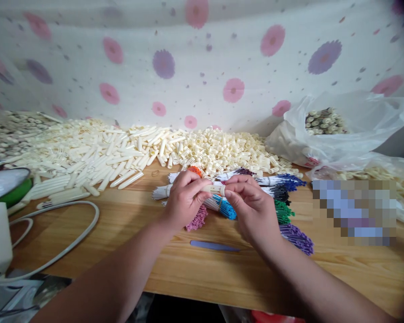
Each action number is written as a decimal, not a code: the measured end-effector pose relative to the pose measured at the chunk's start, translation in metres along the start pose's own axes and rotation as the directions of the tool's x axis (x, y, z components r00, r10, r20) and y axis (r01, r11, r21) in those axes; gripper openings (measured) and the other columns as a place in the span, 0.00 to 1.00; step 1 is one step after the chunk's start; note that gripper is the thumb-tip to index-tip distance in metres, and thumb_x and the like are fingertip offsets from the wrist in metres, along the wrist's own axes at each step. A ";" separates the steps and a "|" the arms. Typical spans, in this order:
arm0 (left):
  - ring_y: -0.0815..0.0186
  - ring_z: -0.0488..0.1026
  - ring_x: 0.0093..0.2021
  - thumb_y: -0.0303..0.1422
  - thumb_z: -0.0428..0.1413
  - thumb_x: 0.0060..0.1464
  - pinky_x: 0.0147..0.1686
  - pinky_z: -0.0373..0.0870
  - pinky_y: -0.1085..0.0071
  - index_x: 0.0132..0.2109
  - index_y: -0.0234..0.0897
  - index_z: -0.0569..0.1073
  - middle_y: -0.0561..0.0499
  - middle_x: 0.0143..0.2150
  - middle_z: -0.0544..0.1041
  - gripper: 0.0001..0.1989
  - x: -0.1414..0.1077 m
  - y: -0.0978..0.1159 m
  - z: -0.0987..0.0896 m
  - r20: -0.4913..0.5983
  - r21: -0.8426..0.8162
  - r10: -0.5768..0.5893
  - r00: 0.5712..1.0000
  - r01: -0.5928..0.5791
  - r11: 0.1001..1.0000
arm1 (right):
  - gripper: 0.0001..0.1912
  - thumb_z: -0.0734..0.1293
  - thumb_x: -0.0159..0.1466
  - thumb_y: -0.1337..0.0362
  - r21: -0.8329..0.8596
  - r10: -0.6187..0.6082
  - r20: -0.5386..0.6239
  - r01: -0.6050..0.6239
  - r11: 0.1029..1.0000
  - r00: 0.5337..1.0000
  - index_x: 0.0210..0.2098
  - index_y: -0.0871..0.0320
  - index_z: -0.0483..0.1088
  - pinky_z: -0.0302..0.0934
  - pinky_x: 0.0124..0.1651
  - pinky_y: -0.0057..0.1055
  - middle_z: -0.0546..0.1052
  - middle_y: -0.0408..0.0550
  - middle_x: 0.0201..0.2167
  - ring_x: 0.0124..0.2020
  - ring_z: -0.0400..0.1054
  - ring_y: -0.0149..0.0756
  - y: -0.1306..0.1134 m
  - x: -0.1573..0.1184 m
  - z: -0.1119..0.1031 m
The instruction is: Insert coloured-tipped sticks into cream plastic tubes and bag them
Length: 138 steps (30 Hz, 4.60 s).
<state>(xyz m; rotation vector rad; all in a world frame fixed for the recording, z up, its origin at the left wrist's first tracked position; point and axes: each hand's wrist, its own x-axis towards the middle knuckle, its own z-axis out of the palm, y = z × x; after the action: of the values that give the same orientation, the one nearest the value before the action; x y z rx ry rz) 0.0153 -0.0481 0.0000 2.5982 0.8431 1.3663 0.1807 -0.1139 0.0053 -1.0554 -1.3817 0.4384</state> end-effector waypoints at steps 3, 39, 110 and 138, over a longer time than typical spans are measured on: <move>0.64 0.66 0.37 0.40 0.52 0.57 0.37 0.66 0.67 0.43 0.39 0.75 0.48 0.36 0.68 0.13 0.000 0.000 0.000 -0.006 0.003 0.000 1.000 0.000 1.000 | 0.04 0.66 0.60 0.66 0.016 0.012 0.024 -0.012 1.000 1.000 0.30 0.55 0.73 0.62 0.46 0.39 0.71 0.48 0.37 0.41 0.66 0.36 0.000 0.001 -0.001; 0.72 0.61 0.24 0.51 0.47 0.56 0.25 0.61 0.75 0.36 0.34 0.71 0.53 0.26 0.66 0.22 -0.006 -0.029 0.025 0.101 -0.657 -0.578 0.810 0.490 0.573 | 0.12 0.56 0.63 0.70 -0.757 0.230 0.617 0.487 0.435 0.753 0.33 0.61 0.71 0.58 0.35 0.33 0.75 0.54 0.34 0.37 0.69 0.43 0.003 0.014 0.047; 0.68 0.67 0.30 0.33 0.56 0.54 0.31 0.63 0.71 0.29 0.36 0.72 0.52 0.27 0.70 0.07 0.000 -0.007 0.003 0.224 -0.376 -0.082 0.971 0.164 0.912 | 0.09 0.65 0.60 0.72 -0.244 -0.527 0.234 0.574 0.781 0.817 0.39 0.57 0.70 0.68 0.39 0.33 0.77 0.49 0.34 0.36 0.72 0.34 -0.038 0.001 -0.023; 0.61 0.66 0.41 0.42 0.50 0.58 0.41 0.65 0.64 0.41 0.34 0.74 0.46 0.36 0.67 0.15 -0.001 0.000 -0.001 0.008 -0.068 0.004 1.000 -0.003 0.998 | 0.05 0.64 0.61 0.69 -0.159 -0.179 0.014 0.179 0.971 0.984 0.32 0.56 0.71 0.62 0.40 0.33 0.69 0.47 0.32 0.36 0.66 0.34 -0.011 -0.004 0.003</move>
<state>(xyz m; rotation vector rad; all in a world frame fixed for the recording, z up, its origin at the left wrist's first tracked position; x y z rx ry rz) 0.0141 -0.0483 0.0001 2.5537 0.7772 1.3596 0.1733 -0.1212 0.0117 -1.0478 -1.5163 0.1971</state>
